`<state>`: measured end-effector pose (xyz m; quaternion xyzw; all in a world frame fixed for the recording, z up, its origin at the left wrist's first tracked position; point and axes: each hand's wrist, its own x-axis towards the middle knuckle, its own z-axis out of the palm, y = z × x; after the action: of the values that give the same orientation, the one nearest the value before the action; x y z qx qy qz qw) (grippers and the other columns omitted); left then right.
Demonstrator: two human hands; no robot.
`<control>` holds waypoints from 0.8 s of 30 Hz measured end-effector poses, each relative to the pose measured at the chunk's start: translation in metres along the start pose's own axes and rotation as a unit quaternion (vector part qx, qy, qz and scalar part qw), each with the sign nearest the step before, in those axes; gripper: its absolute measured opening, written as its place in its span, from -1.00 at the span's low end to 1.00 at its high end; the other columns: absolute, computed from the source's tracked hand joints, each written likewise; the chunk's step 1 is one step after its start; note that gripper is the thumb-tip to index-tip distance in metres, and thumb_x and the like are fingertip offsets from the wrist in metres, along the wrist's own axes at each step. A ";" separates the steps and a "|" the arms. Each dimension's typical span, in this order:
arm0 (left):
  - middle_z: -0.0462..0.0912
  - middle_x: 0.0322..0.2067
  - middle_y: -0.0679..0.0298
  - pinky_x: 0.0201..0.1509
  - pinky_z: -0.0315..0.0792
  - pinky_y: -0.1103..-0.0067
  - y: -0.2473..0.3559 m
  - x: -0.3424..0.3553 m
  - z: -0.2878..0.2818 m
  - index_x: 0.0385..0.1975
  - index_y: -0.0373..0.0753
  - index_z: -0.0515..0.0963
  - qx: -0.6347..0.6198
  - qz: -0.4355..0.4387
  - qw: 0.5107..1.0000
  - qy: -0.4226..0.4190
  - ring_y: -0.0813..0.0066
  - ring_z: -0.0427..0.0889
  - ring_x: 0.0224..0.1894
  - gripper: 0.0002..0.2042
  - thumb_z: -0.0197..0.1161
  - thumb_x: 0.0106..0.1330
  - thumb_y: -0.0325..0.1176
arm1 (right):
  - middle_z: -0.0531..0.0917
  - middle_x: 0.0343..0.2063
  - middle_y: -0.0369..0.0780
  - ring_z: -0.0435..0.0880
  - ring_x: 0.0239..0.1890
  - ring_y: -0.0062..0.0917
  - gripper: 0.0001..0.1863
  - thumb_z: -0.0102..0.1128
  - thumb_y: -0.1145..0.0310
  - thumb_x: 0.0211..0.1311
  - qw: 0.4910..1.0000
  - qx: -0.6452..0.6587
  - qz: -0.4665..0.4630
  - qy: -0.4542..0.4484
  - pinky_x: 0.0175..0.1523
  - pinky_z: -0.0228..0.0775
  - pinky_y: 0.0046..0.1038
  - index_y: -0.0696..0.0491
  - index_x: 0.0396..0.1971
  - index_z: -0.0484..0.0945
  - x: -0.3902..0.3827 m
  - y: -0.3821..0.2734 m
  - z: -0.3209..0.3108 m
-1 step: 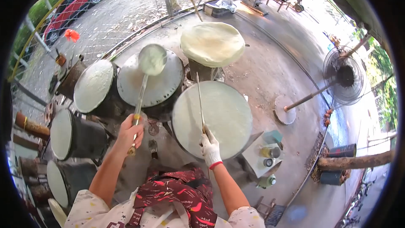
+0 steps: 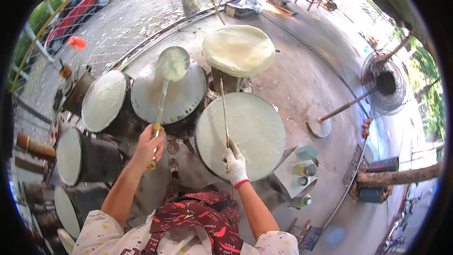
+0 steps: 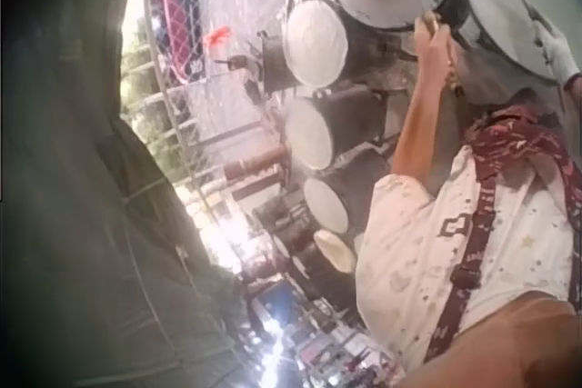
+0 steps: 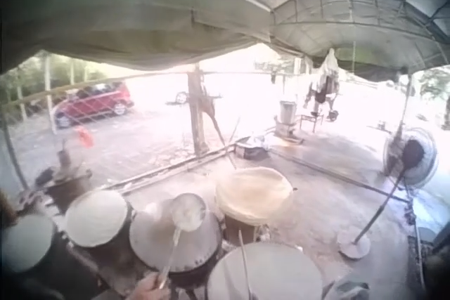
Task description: The person removes cooked thin wrappers from hot griddle plates with a wooden stick and stacks them. The person then scoops batter from a bowl using a ladle and spreads it across the griddle plates with the stick and ladle.
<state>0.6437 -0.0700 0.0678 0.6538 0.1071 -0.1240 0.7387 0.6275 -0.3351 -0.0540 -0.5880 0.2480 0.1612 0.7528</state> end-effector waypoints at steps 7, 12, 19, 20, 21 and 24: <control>0.47 -0.58 0.09 -0.62 0.36 0.40 -0.043 0.189 -0.092 -0.19 -0.33 0.27 0.213 -0.038 0.975 -0.045 0.28 0.50 -0.67 -0.76 0.04 0.15 -0.44 | 0.36 -0.70 -0.40 0.19 -0.79 -0.80 -0.53 -0.01 0.26 0.33 0.983 0.134 -0.019 0.121 -0.74 0.02 -0.69 -0.11 0.24 0.28 0.079 0.005 0.176; 0.52 -0.28 -0.25 -0.09 0.34 0.12 -0.047 0.238 -0.138 -0.17 -0.33 0.26 0.474 0.012 0.879 -0.057 -0.24 0.49 -0.16 -0.76 -0.02 0.16 -0.45 | 0.59 -0.09 -0.04 0.61 -0.08 -0.32 -0.53 0.07 0.21 0.19 0.929 -0.267 -0.095 0.239 0.03 0.35 -0.44 0.03 0.10 0.43 0.108 0.028 0.223; 0.53 -0.29 -0.18 -0.14 0.36 0.12 -0.019 0.265 -0.199 -0.15 -0.31 0.26 0.523 0.085 0.847 -0.040 -0.23 0.51 -0.23 -0.75 -0.05 0.15 -0.51 | 0.48 -0.59 -0.36 0.36 -0.69 -0.66 -0.63 0.06 0.25 0.24 0.986 0.001 -0.005 0.164 -0.57 0.19 -0.58 -0.01 0.03 0.52 0.153 0.002 0.273; 0.53 -0.27 -0.16 -0.14 0.37 0.11 -0.017 0.266 -0.207 -0.14 -0.31 0.26 0.534 0.100 0.839 -0.040 -0.23 0.52 -0.23 -0.75 -0.06 0.15 -0.52 | 0.39 -0.64 -0.43 0.25 -0.72 -0.76 -0.65 0.07 0.25 0.25 0.984 0.067 0.021 0.166 -0.63 0.08 -0.63 -0.01 0.02 0.53 0.149 -0.008 0.274; 0.53 -0.24 -0.14 -0.14 0.38 0.11 -0.015 0.267 -0.214 -0.13 -0.30 0.26 0.545 0.115 0.830 -0.040 -0.22 0.52 -0.23 -0.74 -0.06 0.16 -0.54 | 0.41 -0.64 -0.43 0.27 -0.70 -0.78 -0.61 0.10 0.23 0.24 0.980 0.001 -0.077 0.181 -0.63 0.10 -0.66 0.02 0.04 0.50 0.158 0.018 0.259; 0.51 -0.23 -0.08 -0.18 0.42 0.15 -0.013 0.267 -0.226 -0.08 -0.26 0.26 0.578 0.135 0.803 -0.057 -0.14 0.56 -0.26 -0.70 -0.05 0.14 -0.55 | 0.54 -0.55 -0.37 0.32 -0.61 -0.82 -0.60 0.06 0.25 0.26 0.949 -0.060 -0.146 0.274 -0.56 0.16 -0.70 0.00 0.08 0.48 0.167 0.071 0.244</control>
<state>0.8933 0.1408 -0.0578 0.9591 -0.1164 -0.0990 0.2384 0.7722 -0.0898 -0.1597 -0.6837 0.3457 -0.1033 0.6343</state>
